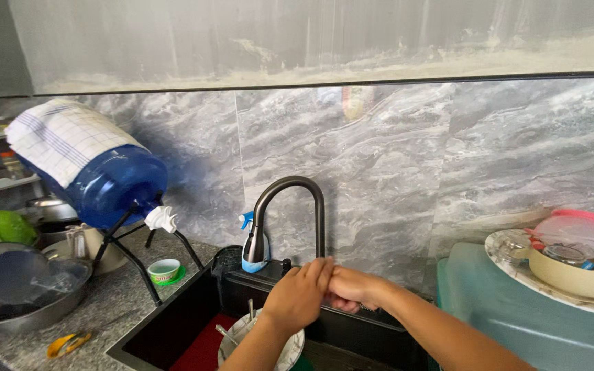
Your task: The person sprays a cleaning liquid onto glass window panes and wipes them with a cloth, opening the hinged window sections to clean different areas.
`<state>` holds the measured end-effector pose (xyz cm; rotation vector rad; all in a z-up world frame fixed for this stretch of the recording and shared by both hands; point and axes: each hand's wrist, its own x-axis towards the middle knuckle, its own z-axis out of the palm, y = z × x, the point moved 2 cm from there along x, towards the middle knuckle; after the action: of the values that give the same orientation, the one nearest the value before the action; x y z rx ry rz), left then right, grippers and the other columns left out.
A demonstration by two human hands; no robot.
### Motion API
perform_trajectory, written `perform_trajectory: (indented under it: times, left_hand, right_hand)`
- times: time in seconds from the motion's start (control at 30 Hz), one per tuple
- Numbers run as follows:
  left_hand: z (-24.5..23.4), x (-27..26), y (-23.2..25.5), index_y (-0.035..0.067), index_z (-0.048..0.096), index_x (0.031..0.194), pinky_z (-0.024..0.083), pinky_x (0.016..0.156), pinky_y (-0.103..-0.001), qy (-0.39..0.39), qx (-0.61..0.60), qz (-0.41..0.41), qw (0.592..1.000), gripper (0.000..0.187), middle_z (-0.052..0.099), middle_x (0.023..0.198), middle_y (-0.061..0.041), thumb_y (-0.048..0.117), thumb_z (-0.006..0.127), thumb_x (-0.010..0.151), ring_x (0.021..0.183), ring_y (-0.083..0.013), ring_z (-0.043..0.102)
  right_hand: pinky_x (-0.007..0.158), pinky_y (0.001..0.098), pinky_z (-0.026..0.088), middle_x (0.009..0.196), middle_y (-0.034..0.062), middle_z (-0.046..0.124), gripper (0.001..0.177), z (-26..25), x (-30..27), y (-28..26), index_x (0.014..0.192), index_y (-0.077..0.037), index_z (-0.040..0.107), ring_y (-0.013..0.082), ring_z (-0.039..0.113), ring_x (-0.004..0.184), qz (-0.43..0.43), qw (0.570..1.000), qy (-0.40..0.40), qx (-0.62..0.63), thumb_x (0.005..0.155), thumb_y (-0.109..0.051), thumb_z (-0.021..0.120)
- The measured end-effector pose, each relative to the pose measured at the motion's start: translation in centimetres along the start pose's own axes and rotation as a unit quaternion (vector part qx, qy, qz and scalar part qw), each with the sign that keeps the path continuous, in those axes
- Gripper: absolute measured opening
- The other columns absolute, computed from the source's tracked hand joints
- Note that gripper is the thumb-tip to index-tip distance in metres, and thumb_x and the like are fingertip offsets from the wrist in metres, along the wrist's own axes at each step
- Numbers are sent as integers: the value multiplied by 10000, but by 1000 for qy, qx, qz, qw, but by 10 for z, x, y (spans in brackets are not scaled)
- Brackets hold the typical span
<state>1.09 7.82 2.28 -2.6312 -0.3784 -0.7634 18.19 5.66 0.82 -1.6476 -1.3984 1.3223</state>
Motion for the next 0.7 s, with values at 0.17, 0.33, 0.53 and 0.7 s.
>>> perform_trajectory:
  times: [0.17,0.33,0.53,0.7]
  left_hand:
    - [28,0,-16,20,563,1109,571,790,-402,-103,-37,-26,994,218,639,1054,-160,136,534,927,985,-303,677]
    - [28,-6,-24,29,561,1000,568,692,-493,-97,-141,-40,984,264,670,940,-202,290,576,963,844,-394,695]
    - [49,-20,-15,-20,619,903,530,814,-548,-90,-362,-135,918,255,681,932,-293,227,558,923,896,-490,658]
    - [127,-25,-15,-22,632,868,505,818,-536,-35,-450,-143,881,291,676,930,-293,169,455,997,922,-501,632]
  right_hand:
    - [362,284,204,568,-34,387,153,-5,20,26,772,-120,540,88,298,430,-32,999,33,23,916,-131,490]
    - [602,444,480,682,154,632,243,4,21,26,817,-17,663,304,617,637,-176,932,120,-292,922,-204,550]
    - [702,521,519,820,239,694,261,11,-7,21,842,-7,650,430,675,787,-195,897,120,-379,931,-213,519]
    - [698,548,536,790,238,694,244,22,-12,24,808,-9,673,454,665,769,-236,819,150,-500,889,-221,584]
